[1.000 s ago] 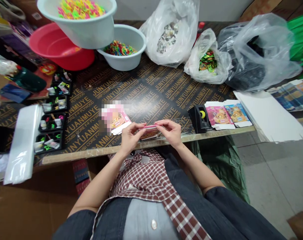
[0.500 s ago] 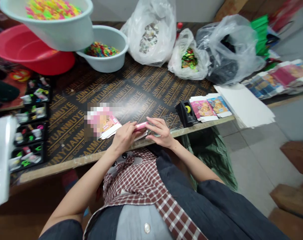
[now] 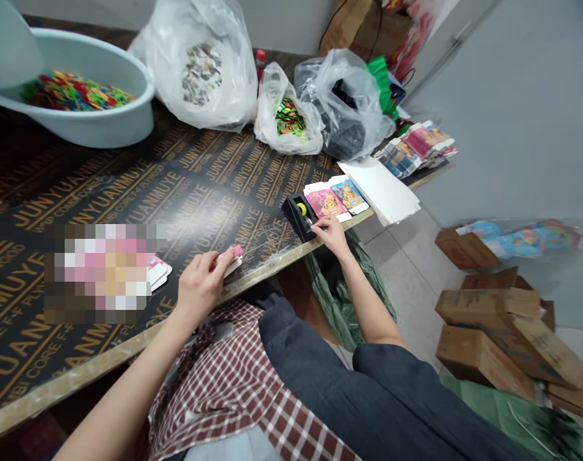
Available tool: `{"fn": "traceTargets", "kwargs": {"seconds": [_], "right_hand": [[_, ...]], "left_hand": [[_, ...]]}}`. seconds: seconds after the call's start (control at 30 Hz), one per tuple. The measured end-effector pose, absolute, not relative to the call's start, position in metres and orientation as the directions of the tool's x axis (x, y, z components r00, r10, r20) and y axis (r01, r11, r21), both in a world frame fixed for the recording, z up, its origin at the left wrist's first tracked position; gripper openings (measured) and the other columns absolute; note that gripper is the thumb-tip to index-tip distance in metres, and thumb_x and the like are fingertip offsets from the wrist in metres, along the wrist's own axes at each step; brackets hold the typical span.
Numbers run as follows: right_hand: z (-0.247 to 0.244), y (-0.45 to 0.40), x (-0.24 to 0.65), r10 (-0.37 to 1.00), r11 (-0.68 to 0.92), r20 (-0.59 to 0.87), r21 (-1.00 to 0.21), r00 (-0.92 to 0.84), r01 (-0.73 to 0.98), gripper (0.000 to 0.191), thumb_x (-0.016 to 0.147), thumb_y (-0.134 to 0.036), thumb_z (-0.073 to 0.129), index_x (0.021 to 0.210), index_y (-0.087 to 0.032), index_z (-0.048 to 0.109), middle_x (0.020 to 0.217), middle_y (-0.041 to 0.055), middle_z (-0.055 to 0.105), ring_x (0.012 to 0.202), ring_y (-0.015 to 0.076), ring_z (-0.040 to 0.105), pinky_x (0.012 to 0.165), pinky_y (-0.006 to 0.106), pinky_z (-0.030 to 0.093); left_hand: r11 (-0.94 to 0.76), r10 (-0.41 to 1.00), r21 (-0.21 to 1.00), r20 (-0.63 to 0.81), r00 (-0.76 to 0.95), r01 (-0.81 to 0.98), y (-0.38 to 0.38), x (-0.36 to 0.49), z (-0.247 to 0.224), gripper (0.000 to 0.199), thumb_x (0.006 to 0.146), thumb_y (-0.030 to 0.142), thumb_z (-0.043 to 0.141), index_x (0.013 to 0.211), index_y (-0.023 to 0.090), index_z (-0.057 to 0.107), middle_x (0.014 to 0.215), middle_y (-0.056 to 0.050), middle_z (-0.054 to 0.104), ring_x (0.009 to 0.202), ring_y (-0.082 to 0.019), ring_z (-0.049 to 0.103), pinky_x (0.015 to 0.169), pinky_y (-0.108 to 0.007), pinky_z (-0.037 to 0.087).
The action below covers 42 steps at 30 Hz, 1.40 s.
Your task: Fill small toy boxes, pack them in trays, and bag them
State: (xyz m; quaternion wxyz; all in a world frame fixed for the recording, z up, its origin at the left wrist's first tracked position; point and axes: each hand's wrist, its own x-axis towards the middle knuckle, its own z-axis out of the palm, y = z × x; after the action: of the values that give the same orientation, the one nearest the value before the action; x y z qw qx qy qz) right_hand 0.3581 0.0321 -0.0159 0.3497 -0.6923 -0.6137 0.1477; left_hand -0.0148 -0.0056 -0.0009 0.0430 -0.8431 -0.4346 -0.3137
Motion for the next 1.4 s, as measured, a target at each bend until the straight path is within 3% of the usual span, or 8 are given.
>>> {"fn": "traceTargets", "kwargs": {"seconds": [0.17, 0.3, 0.6, 0.77, 0.9, 1.03, 1.17, 1.4], "right_hand": [[-0.016, 0.023, 0.345, 0.858, 0.03, 0.359, -0.749, 0.367, 0.662, 0.017, 0.076, -0.032, 0.065, 0.065, -0.019, 0.065, 0.094, 0.0063, 0.061, 0.096, 0.022, 0.058, 0.09, 0.037, 0.045], [-0.032, 0.006, 0.344, 0.802, -0.052, 0.263, -0.864, 0.537, 0.501, 0.019, 0.075, -0.035, 0.062, 0.065, -0.019, 0.062, 0.095, 0.0066, 0.062, 0.088, 0.0196, 0.058, 0.077, 0.032, 0.046], [-0.058, -0.002, 0.339, 0.78, -0.093, 0.196, -0.903, 0.594, 0.42, 0.021, 0.072, -0.037, 0.064, 0.064, -0.018, 0.062, 0.091, 0.0084, 0.064, 0.093, 0.022, 0.06, 0.079, 0.034, 0.048], [-0.061, -0.005, 0.338, 0.678, -0.091, 0.245, -0.907, 0.693, 0.411, 0.022, 0.07, -0.037, 0.067, 0.06, -0.019, 0.058, 0.077, 0.0041, 0.063, 0.08, 0.0188, 0.058, 0.083, 0.036, 0.047], [-0.043, -0.015, 0.303, 0.613, -0.021, 0.241, -0.947, 0.752, 0.321, 0.028, 0.069, -0.045, 0.069, 0.068, -0.018, 0.063, 0.071, 0.0008, 0.058, 0.067, 0.0146, 0.05, 0.068, 0.031, 0.043], [-0.003, -0.032, 0.224, 0.942, -0.044, -0.044, -0.999, 0.334, -0.008, 0.04, 0.077, -0.054, 0.068, 0.091, -0.016, 0.073, 0.051, -0.0064, 0.045, 0.047, 0.009, 0.034, 0.049, 0.024, 0.026], [0.026, -0.032, 0.16, 0.943, -0.294, -0.227, -0.911, -0.244, -0.289, 0.039, 0.076, -0.049, 0.071, 0.096, -0.015, 0.075, 0.04, -0.0108, 0.035, 0.039, 0.0059, 0.022, 0.046, 0.025, 0.016], [0.02, -0.013, 0.146, 0.864, -0.473, -0.314, -0.772, -0.393, -0.424, 0.031, 0.079, -0.042, 0.067, 0.09, -0.014, 0.075, 0.035, -0.0125, 0.028, 0.036, 0.0053, 0.014, 0.045, 0.026, 0.011]], "left_hand": [[-0.585, 0.732, 0.222, 0.558, 0.39, 0.78, -0.006, -0.014, -0.002, 0.035, 0.095, 0.013, 0.047, 0.122, 0.024, 0.066, 0.091, -0.008, 0.065, 0.075, -0.018, 0.057, 0.07, -0.03, 0.044], [-0.596, 0.728, 0.25, 0.57, 0.381, 0.763, -0.005, -0.015, -0.001, 0.032, 0.095, 0.016, 0.048, 0.121, 0.023, 0.066, 0.099, -0.011, 0.065, 0.085, -0.021, 0.058, 0.077, -0.033, 0.046], [-0.608, 0.734, 0.322, 0.578, 0.357, 0.726, -0.005, -0.015, 0.0, 0.039, 0.093, 0.015, 0.048, 0.129, 0.022, 0.061, 0.101, -0.012, 0.061, 0.089, -0.025, 0.055, 0.08, -0.039, 0.044], [-0.653, 0.695, 0.367, 0.638, 0.332, 0.662, -0.008, -0.016, 0.0, 0.039, 0.094, 0.012, 0.044, 0.133, 0.019, 0.048, 0.105, -0.011, 0.063, 0.092, -0.023, 0.057, 0.083, -0.039, 0.046], [-0.681, 0.658, 0.374, 0.689, 0.302, 0.63, -0.007, -0.019, -0.006, 0.038, 0.095, 0.009, 0.044, 0.13, 0.022, 0.041, 0.102, -0.008, 0.062, 0.088, -0.02, 0.057, 0.079, -0.036, 0.047], [-0.707, 0.64, 0.406, 0.716, 0.279, 0.58, -0.007, -0.018, -0.009, 0.04, 0.093, 0.006, 0.046, 0.127, 0.024, 0.037, 0.102, -0.007, 0.061, 0.087, -0.018, 0.056, 0.078, -0.035, 0.048], [-0.717, 0.629, 0.408, 0.728, 0.273, 0.565, -0.006, -0.018, -0.011, 0.037, 0.093, 0.007, 0.047, 0.123, 0.025, 0.036, 0.1, -0.005, 0.06, 0.086, -0.017, 0.057, 0.076, -0.034, 0.05], [-0.683, 0.668, 0.378, 0.669, 0.326, 0.625, -0.008, -0.023, -0.004, 0.032, 0.092, 0.007, 0.044, 0.121, 0.022, 0.046, 0.102, -0.007, 0.062, 0.088, -0.018, 0.057, 0.08, -0.035, 0.049]]}}
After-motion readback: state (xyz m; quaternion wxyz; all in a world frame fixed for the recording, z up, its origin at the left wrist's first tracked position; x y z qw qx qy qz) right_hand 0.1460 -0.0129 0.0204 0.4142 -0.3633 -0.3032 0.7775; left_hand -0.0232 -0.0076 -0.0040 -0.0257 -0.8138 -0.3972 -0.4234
